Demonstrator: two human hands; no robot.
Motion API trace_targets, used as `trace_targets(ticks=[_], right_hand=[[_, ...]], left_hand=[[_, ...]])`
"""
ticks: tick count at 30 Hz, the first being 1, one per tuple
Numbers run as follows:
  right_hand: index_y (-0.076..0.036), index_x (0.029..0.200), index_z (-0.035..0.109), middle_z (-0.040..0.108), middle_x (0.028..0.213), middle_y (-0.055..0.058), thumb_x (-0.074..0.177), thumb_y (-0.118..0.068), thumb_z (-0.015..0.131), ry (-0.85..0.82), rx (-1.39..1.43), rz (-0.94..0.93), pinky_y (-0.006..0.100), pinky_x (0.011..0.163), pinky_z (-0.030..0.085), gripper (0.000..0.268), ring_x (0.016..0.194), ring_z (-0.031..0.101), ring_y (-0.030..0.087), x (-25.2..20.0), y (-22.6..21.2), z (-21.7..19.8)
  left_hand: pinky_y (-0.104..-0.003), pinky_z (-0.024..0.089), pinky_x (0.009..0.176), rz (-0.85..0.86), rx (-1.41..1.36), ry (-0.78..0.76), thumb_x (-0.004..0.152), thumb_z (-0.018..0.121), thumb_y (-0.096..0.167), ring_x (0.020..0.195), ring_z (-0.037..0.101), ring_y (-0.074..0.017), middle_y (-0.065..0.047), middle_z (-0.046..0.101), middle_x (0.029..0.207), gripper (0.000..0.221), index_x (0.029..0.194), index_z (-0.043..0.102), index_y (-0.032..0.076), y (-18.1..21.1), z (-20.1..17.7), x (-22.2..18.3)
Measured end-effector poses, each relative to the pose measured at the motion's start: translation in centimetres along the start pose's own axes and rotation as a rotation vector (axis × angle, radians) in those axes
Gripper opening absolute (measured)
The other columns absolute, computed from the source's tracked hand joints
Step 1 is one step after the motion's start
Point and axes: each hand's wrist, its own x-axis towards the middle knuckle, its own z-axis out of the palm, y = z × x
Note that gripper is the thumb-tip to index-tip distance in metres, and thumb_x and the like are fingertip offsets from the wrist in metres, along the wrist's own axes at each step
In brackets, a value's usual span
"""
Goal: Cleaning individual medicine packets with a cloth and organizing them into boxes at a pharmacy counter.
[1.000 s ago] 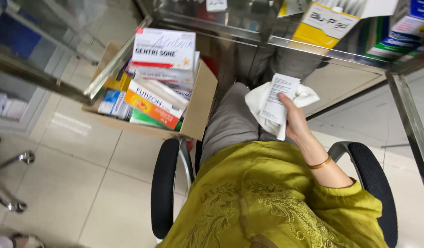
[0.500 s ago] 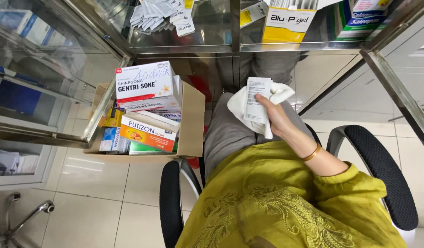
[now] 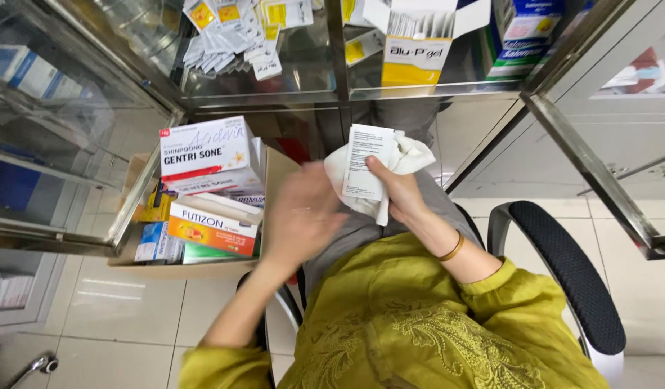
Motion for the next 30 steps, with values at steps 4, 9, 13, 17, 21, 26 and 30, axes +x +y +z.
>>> trace_targets(ticks=[4, 9, 13, 17, 21, 26, 30], right_hand=[[-0.006, 0.150, 0.044, 0.055, 0.146, 0.012, 0.104, -0.038, 0.050, 0.017, 0.147, 0.091, 0.042, 0.110, 0.049, 0.056, 0.135, 0.055, 0.025, -0.5, -1.8, -1.3], [-0.010, 0.160, 0.028, 0.036, 0.164, 0.009, 0.105, -0.056, 0.028, -0.139, 0.115, -0.094, 0.043, 0.124, 0.032, 0.072, 0.152, 0.036, 0.025, -0.4, 0.9, -4.8], [-0.002, 0.161, 0.029, 0.038, 0.164, 0.014, 0.105, -0.066, 0.021, -0.135, -0.054, -0.160, 0.045, 0.124, 0.029, 0.086, 0.150, 0.037, 0.030, 2.2, 0.1, -8.4], [-0.001, 0.163, 0.023, 0.031, 0.167, 0.011, 0.100, -0.072, 0.015, -0.221, 0.143, -0.051, 0.042, 0.122, 0.028, 0.095, 0.152, 0.030, 0.026, 2.7, -2.6, -9.1], [-0.001, 0.163, 0.016, 0.023, 0.170, 0.016, 0.101, -0.072, 0.023, -0.207, -0.198, -0.174, 0.043, 0.128, 0.023, 0.095, 0.158, 0.024, 0.031, 1.7, -0.8, -10.2], [0.002, 0.164, 0.015, 0.018, 0.174, 0.017, 0.100, -0.078, 0.019, -0.319, -0.185, -0.151, 0.041, 0.131, 0.020, 0.103, 0.161, 0.019, 0.031, 3.0, -5.0, -12.4], [0.001, 0.167, 0.013, 0.013, 0.175, 0.016, 0.104, -0.066, 0.040, -0.441, -0.323, -0.340, 0.040, 0.133, 0.017, 0.095, 0.163, 0.014, 0.028, 3.5, -8.5, -12.6]], left_hand=[[-0.054, 0.021, 0.131, 0.230, 0.064, -0.044, 0.100, 0.059, 0.050, 0.159, 0.025, -0.0332, -0.010, 0.031, 0.169, 0.071, 0.160, 0.040, 0.017, 1.7, 9.0, 4.8], [-0.050, 0.013, 0.137, 0.049, -0.423, 0.121, 0.112, 0.026, 0.054, 0.166, 0.013, -0.0347, -0.014, 0.014, 0.176, 0.072, 0.167, 0.018, 0.008, 2.6, 15.5, 9.8], [-0.048, 0.008, 0.137, -0.083, -0.594, 0.147, 0.112, 0.013, 0.056, 0.166, 0.008, -0.0358, -0.018, 0.005, 0.177, 0.077, 0.168, 0.007, 0.003, 6.8, 17.7, 9.7], [-0.048, 0.004, 0.136, -0.119, -0.553, 0.092, 0.113, 0.015, 0.056, 0.166, 0.004, -0.0369, -0.020, 0.002, 0.177, 0.078, 0.167, 0.004, 0.002, 7.7, 19.3, 10.0], [-0.048, 0.001, 0.137, -0.199, -0.632, 0.142, 0.112, 0.012, 0.060, 0.167, 0.003, -0.0355, -0.019, -0.002, 0.177, 0.080, 0.167, 0.000, 0.004, 6.5, 19.1, 13.5], [-0.046, 0.005, 0.139, -0.192, -0.614, 0.134, 0.111, 0.005, 0.062, 0.169, 0.000, -0.0318, -0.013, -0.006, 0.179, 0.079, 0.168, -0.006, 0.008, 9.8, 21.6, 13.3], [-0.049, -0.001, 0.137, -0.176, -0.508, 0.058, 0.109, 0.000, 0.061, 0.166, -0.005, -0.0303, -0.011, -0.011, 0.178, 0.079, 0.168, -0.008, 0.008, 9.8, 23.4, 13.7]])
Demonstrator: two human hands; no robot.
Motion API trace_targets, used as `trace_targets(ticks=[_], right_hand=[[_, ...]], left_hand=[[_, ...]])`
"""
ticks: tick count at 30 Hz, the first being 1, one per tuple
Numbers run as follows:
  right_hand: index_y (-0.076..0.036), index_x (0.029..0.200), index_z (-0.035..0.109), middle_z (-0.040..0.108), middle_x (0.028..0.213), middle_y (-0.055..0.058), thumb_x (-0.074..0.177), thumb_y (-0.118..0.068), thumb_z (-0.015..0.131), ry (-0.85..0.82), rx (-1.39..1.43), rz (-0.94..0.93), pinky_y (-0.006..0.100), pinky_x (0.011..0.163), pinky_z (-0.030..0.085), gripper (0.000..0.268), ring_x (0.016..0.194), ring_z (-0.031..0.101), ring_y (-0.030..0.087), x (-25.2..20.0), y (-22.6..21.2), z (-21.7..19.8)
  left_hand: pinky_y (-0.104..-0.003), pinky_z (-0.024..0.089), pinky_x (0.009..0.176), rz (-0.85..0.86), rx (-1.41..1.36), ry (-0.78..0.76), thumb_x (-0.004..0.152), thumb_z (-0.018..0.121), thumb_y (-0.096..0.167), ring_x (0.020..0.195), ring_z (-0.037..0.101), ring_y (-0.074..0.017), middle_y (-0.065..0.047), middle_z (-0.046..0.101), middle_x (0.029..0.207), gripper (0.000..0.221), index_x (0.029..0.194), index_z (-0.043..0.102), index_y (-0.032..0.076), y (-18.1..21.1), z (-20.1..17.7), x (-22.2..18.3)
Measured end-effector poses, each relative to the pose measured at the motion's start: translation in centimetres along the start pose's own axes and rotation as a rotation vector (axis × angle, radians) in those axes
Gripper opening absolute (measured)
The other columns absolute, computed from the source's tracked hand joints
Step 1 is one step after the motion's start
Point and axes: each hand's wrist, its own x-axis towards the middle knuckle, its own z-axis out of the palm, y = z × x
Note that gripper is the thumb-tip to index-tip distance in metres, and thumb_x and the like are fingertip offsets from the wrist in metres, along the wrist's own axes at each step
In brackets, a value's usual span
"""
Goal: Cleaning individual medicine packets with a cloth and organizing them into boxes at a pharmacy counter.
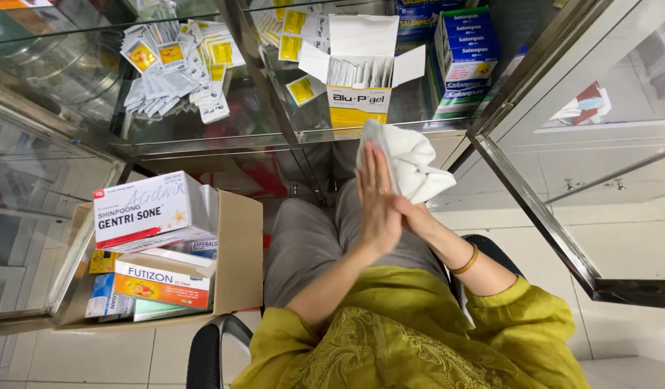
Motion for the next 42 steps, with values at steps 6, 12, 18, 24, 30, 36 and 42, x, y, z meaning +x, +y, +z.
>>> trace_targets(ticks=[6, 12, 18, 24, 30, 36, 42], right_hand=[[0.007, 0.148, 0.045, 0.059, 0.140, 0.020, 0.103, -0.031, 0.064, 0.480, 0.134, 0.215, 0.041, 0.107, 0.052, 0.061, 0.127, 0.060, 0.030, 0.9, -1.2, -2.3], [0.005, 0.137, 0.050, 0.064, 0.128, 0.018, 0.097, -0.008, 0.071, 0.571, 0.181, 0.199, 0.037, 0.097, 0.059, 0.047, 0.114, 0.067, 0.025, 1.1, -2.8, -4.6], [0.002, 0.139, 0.049, 0.062, 0.132, 0.016, 0.099, -0.022, 0.069, 0.723, 0.211, 0.199, 0.039, 0.103, 0.057, 0.051, 0.119, 0.066, 0.025, 2.0, -2.6, -5.7], [-0.006, 0.138, 0.049, 0.059, 0.128, 0.010, 0.110, -0.055, 0.042, 0.659, 0.388, 0.141, 0.043, 0.110, 0.051, 0.057, 0.124, 0.061, 0.023, 0.2, 1.8, -6.9], [-0.002, 0.139, 0.054, 0.063, 0.118, 0.020, 0.109, -0.056, 0.030, 0.474, 0.136, 0.391, 0.045, 0.095, 0.046, 0.067, 0.107, 0.060, 0.030, -12.1, 8.0, -13.2], [0.000, 0.146, 0.047, 0.056, 0.134, 0.021, 0.110, -0.047, 0.032, 0.550, 0.186, 0.326, 0.045, 0.104, 0.045, 0.061, 0.121, 0.056, 0.032, -6.2, 11.2, -9.2], [0.002, 0.153, 0.039, 0.050, 0.150, 0.022, 0.110, -0.037, 0.034, 0.614, 0.229, 0.253, 0.045, 0.113, 0.044, 0.058, 0.135, 0.052, 0.034, -1.1, 4.8, -8.8]], left_hand=[[-0.047, 0.014, 0.138, 0.018, -0.148, 0.007, 0.110, 0.025, 0.051, 0.166, 0.014, -0.0297, -0.015, 0.013, 0.177, 0.071, 0.167, 0.021, 0.008, -2.3, -2.3, 3.7], [-0.035, 0.045, 0.114, -0.144, -0.523, 0.031, 0.103, 0.066, 0.021, 0.133, 0.055, -0.0209, -0.016, 0.055, 0.146, 0.058, 0.152, 0.042, -0.001, -3.7, -4.7, 5.5], [-0.029, 0.051, 0.092, -0.305, -0.706, 0.012, 0.111, 0.063, 0.014, 0.103, 0.061, -0.0127, -0.009, 0.071, 0.111, 0.028, 0.127, 0.071, -0.008, -5.7, -2.2, 3.8], [-0.029, 0.050, 0.103, -0.210, -0.947, 0.223, 0.106, 0.064, 0.015, 0.118, 0.060, -0.0138, -0.009, 0.063, 0.131, 0.046, 0.146, 0.046, 0.003, -1.4, -1.7, 5.6], [-0.024, 0.037, 0.109, -0.212, -1.519, 0.141, 0.111, 0.040, 0.034, 0.129, 0.045, -0.0092, -0.003, 0.045, 0.144, 0.052, 0.152, 0.030, 0.003, -7.6, 3.0, 4.3], [-0.041, 0.039, 0.119, -0.263, -1.948, -0.143, 0.113, 0.045, 0.048, 0.138, 0.051, -0.0265, -0.016, 0.051, 0.151, 0.072, 0.162, 0.032, -0.003, -8.3, 3.1, 1.5], [-0.044, 0.034, 0.122, -0.459, -1.568, -0.027, 0.100, 0.056, 0.030, 0.145, 0.045, -0.0264, -0.012, 0.043, 0.158, 0.074, 0.163, 0.025, 0.008, -2.9, 1.1, 3.4]])
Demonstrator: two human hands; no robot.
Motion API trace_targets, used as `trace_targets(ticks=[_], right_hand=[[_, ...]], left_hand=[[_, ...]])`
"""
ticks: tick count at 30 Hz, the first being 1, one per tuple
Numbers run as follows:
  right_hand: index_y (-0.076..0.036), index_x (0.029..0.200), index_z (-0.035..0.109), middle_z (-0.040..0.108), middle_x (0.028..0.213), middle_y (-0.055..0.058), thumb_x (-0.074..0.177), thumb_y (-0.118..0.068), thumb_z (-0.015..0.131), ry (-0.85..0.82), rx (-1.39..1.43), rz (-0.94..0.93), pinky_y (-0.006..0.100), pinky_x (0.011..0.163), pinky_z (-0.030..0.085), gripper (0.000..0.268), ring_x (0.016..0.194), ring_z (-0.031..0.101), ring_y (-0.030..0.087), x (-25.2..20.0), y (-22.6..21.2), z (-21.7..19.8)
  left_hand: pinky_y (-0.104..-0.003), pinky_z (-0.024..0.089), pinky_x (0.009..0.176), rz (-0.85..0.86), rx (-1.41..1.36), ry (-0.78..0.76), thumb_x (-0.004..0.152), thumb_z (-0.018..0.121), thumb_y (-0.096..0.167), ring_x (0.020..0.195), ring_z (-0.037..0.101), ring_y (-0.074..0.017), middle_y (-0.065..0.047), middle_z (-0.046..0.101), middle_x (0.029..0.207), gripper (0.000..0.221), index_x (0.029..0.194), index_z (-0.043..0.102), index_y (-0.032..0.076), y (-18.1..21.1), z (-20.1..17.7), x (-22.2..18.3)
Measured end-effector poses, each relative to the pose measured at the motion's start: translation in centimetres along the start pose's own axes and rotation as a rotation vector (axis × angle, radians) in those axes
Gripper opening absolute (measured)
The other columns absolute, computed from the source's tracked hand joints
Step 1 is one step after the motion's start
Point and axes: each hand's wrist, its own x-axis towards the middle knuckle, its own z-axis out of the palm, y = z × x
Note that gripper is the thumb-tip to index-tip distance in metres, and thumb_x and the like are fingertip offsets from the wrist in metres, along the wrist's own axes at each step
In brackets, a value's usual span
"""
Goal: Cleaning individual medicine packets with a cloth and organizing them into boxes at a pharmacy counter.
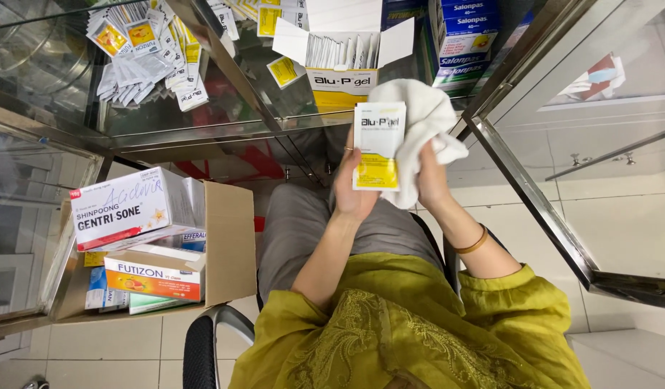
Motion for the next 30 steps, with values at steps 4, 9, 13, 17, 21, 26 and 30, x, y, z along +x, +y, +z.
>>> trace_targets(ticks=[4, 9, 13, 17, 21, 26, 30], right_hand=[[-0.001, 0.161, 0.030, 0.041, 0.160, 0.020, 0.112, -0.046, 0.032, -0.217, 0.302, 0.026, 0.046, 0.122, 0.038, 0.067, 0.145, 0.044, 0.034, -1.6, -3.1, 4.5], [-0.007, 0.163, 0.020, 0.030, 0.168, 0.015, 0.105, -0.056, 0.029, -0.309, 0.338, 0.042, 0.046, 0.128, 0.030, 0.077, 0.155, 0.033, 0.032, -3.4, -4.7, 6.7], [-0.010, 0.163, 0.016, 0.024, 0.170, 0.014, 0.100, -0.064, 0.032, -0.310, 0.229, 0.027, 0.048, 0.130, 0.025, 0.084, 0.157, 0.027, 0.032, -3.9, -3.8, 5.4], [-0.005, 0.159, 0.027, 0.034, 0.161, 0.015, 0.103, -0.049, 0.043, -0.251, 0.119, 0.047, 0.045, 0.125, 0.031, 0.073, 0.149, 0.036, 0.029, -3.6, -1.3, 4.3], [0.002, 0.147, 0.047, 0.058, 0.141, 0.014, 0.106, -0.021, 0.058, -0.065, 0.044, 0.119, 0.038, 0.111, 0.047, 0.048, 0.129, 0.057, 0.024, -3.0, -2.6, 5.6], [0.001, 0.136, 0.054, 0.065, 0.129, 0.015, 0.103, -0.015, 0.059, 0.124, 0.124, 0.134, 0.035, 0.099, 0.057, 0.038, 0.116, 0.066, 0.023, -1.7, -4.6, 5.5], [0.003, 0.135, 0.054, 0.065, 0.126, 0.014, 0.101, -0.005, 0.059, 0.103, 0.125, 0.088, 0.034, 0.098, 0.057, 0.036, 0.113, 0.067, 0.022, -0.9, -3.8, 3.9]], left_hand=[[-0.051, 0.025, 0.124, 0.287, 0.631, 0.147, 0.103, 0.057, 0.024, 0.152, 0.030, -0.0347, -0.018, 0.025, 0.165, 0.077, 0.166, 0.014, 0.012, -0.1, 1.9, 0.4], [-0.054, 0.013, 0.134, 0.635, 1.700, 0.069, 0.108, 0.049, 0.027, 0.163, 0.013, -0.0345, -0.013, 0.009, 0.176, 0.069, 0.167, 0.015, 0.019, -2.5, 0.2, -0.5], [-0.060, 0.005, 0.135, 0.609, 1.776, -0.032, 0.103, 0.046, 0.031, 0.166, 0.009, -0.0358, -0.011, 0.007, 0.177, 0.071, 0.167, 0.017, 0.019, -2.5, 1.4, -0.8], [-0.061, 0.006, 0.135, 0.610, 1.842, 0.074, 0.105, 0.047, 0.029, 0.166, 0.010, -0.0363, -0.012, 0.009, 0.177, 0.070, 0.168, 0.018, 0.017, 0.6, 2.0, 0.8], [-0.055, 0.018, 0.134, 0.617, 1.738, 0.058, 0.106, 0.054, 0.020, 0.163, 0.021, -0.0338, -0.014, 0.022, 0.174, 0.065, 0.165, 0.028, 0.013, 3.2, 1.8, 1.8], [-0.042, 0.040, 0.095, 0.574, 1.498, 0.217, 0.098, 0.069, 0.011, 0.116, 0.048, -0.0249, -0.014, 0.058, 0.135, 0.047, 0.143, 0.057, 0.005, 6.2, 1.0, 3.6], [-0.024, 0.043, 0.049, 0.320, 1.137, 0.188, 0.096, 0.075, 0.010, 0.059, 0.058, -0.0094, -0.009, 0.077, 0.086, 0.015, 0.107, 0.078, 0.001, 7.4, -1.9, 5.9]])
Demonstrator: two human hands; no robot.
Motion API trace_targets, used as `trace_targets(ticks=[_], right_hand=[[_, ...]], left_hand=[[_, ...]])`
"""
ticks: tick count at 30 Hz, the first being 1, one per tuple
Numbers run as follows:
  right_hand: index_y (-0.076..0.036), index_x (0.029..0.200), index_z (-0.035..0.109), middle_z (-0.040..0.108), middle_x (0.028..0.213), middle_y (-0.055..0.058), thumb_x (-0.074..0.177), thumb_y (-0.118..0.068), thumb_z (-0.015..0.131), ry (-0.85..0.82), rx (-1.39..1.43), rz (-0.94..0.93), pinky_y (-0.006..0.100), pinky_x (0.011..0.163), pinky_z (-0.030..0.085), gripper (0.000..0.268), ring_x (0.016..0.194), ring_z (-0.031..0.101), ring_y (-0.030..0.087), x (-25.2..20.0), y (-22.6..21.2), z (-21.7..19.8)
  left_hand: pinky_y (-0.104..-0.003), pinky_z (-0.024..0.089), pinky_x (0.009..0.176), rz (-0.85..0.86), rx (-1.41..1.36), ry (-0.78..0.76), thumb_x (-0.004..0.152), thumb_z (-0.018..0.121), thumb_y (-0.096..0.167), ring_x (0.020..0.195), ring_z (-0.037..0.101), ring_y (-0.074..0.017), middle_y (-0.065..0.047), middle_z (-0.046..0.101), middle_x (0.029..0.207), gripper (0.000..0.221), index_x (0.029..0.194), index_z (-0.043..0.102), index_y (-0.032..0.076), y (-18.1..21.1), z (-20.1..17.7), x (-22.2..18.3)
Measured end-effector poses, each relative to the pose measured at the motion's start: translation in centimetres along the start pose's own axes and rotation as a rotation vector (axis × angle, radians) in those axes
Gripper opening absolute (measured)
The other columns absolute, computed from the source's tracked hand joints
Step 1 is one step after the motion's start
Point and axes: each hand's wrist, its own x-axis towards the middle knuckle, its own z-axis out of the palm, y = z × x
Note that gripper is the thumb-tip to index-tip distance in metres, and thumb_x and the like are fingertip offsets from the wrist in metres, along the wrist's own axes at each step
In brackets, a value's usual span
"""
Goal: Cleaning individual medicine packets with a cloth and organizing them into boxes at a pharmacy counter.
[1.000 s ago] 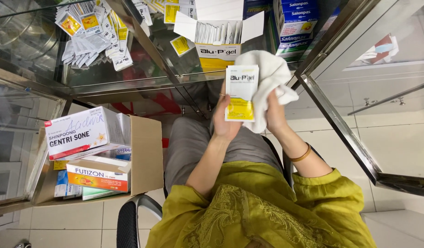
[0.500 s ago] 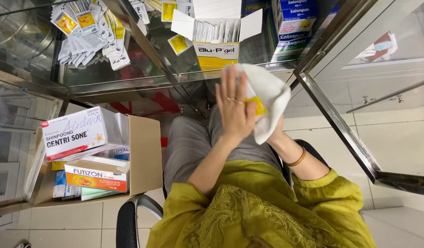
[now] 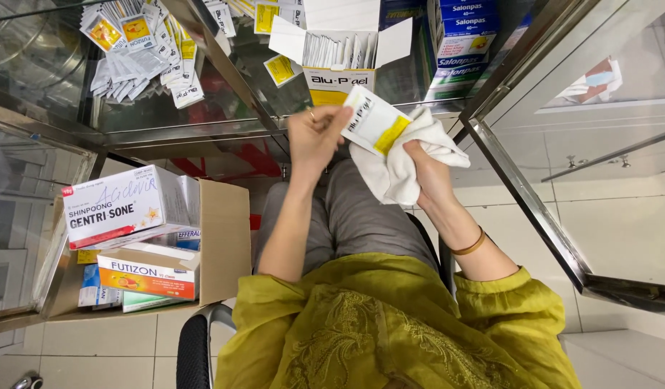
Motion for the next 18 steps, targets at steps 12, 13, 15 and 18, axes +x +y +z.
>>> trace_targets(ticks=[12, 13, 15, 18], right_hand=[[0.007, 0.133, 0.050, 0.065, 0.119, 0.017, 0.098, -0.003, 0.055, 0.032, 0.031, -0.015, 0.037, 0.086, 0.063, 0.037, 0.103, 0.070, 0.025, -0.4, -2.1, -0.1], [0.007, 0.134, 0.050, 0.064, 0.119, 0.017, 0.098, -0.003, 0.055, 0.031, 0.030, -0.020, 0.037, 0.086, 0.062, 0.037, 0.103, 0.070, 0.025, -0.3, -2.0, -0.3], [0.006, 0.135, 0.049, 0.064, 0.120, 0.017, 0.097, -0.002, 0.054, 0.018, 0.033, -0.039, 0.037, 0.088, 0.062, 0.039, 0.105, 0.070, 0.025, -0.5, -2.5, 0.1], [0.005, 0.136, 0.047, 0.063, 0.121, 0.017, 0.095, -0.002, 0.054, 0.002, 0.031, -0.046, 0.036, 0.089, 0.062, 0.041, 0.106, 0.069, 0.025, -0.8, -3.2, 0.4]], left_hand=[[-0.024, 0.047, 0.046, 0.466, 0.420, 0.431, 0.096, 0.071, 0.012, 0.049, 0.065, -0.0089, -0.005, 0.074, 0.066, 0.014, 0.096, 0.079, 0.000, 1.0, 0.3, 10.5], [-0.026, 0.045, 0.046, 0.507, 0.554, 0.432, 0.095, 0.073, 0.013, 0.047, 0.062, -0.0106, -0.006, 0.073, 0.064, 0.014, 0.092, 0.080, 0.001, 0.7, 0.8, 10.7], [-0.029, 0.045, 0.048, 0.514, 0.603, 0.412, 0.093, 0.074, 0.013, 0.047, 0.061, -0.0134, -0.007, 0.071, 0.062, 0.015, 0.088, 0.080, 0.000, 0.8, 1.6, 10.4], [-0.032, 0.045, 0.047, 0.457, 0.673, 0.338, 0.091, 0.073, 0.011, 0.045, 0.061, -0.0158, -0.007, 0.069, 0.059, 0.014, 0.085, 0.079, 0.000, 0.1, 2.6, 10.6]])
